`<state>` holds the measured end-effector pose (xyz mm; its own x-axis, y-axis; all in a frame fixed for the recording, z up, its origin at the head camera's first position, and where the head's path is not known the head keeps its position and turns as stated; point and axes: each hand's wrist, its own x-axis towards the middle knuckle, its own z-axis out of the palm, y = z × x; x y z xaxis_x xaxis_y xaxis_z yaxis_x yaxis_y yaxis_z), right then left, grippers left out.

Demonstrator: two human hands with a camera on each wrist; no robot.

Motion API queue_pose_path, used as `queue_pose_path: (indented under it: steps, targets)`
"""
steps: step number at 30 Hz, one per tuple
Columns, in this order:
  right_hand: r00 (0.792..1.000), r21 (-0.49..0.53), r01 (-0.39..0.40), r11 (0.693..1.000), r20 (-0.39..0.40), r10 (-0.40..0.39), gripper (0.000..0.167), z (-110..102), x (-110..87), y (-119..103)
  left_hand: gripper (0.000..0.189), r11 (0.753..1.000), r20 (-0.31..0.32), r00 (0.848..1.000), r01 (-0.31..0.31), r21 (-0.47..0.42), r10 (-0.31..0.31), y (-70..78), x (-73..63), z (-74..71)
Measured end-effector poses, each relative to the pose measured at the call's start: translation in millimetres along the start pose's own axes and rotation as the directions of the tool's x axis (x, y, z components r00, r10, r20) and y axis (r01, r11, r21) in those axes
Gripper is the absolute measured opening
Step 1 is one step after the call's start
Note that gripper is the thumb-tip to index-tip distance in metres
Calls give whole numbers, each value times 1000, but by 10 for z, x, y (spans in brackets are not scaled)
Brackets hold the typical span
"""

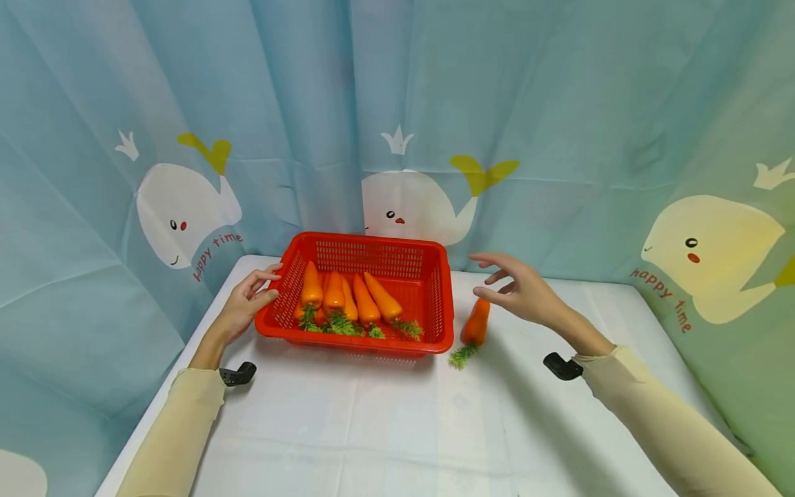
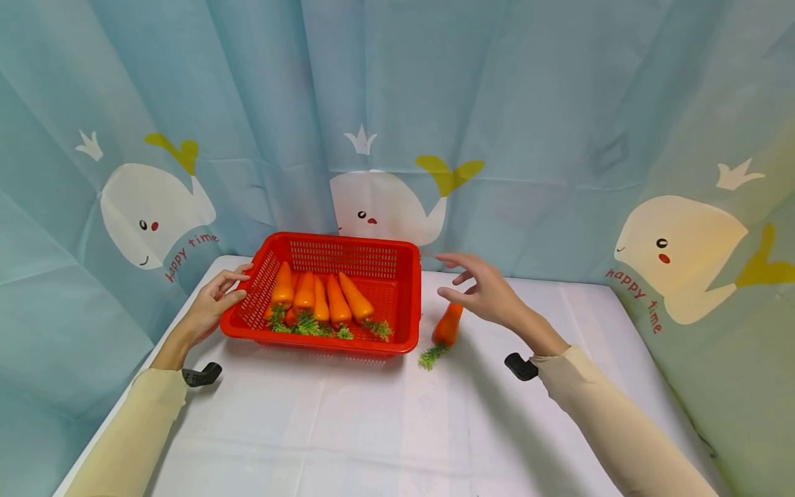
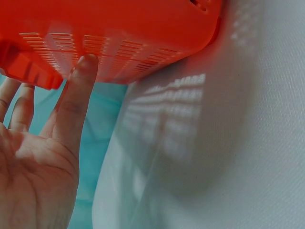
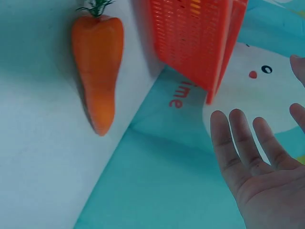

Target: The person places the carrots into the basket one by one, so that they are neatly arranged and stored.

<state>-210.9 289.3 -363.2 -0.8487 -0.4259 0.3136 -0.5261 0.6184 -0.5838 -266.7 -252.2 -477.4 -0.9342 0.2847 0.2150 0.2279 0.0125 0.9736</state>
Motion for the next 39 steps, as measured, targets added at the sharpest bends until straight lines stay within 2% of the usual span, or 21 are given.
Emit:
queue_pose_path:
  steps: [11,17,25,34,39]
  targets:
    - [998,20,-43,999,-37,44,59,73,-110,204,29,1000,2,1000,-8,-9,8,-15,12,-7]
    - [989,48,-138,989,-40,140,56,174,-172,329,29,1000,5,1000,-16,-9,16,-10,33,-7]
    - [961,85,-272,959,-18,275,56,314,-214,482,29,1000,-6,1000,-4,-13,3,-10,26,-5]
    - [911,201,-412,889,77,405,61,494,-262,634,29,1000,-10,1000,0,-2,0,0,12,-12]
    - [892,138,-453,881,78,446,62,569,-282,656,29,1000,-7,1000,-3,-4,3,-12,15,-6]
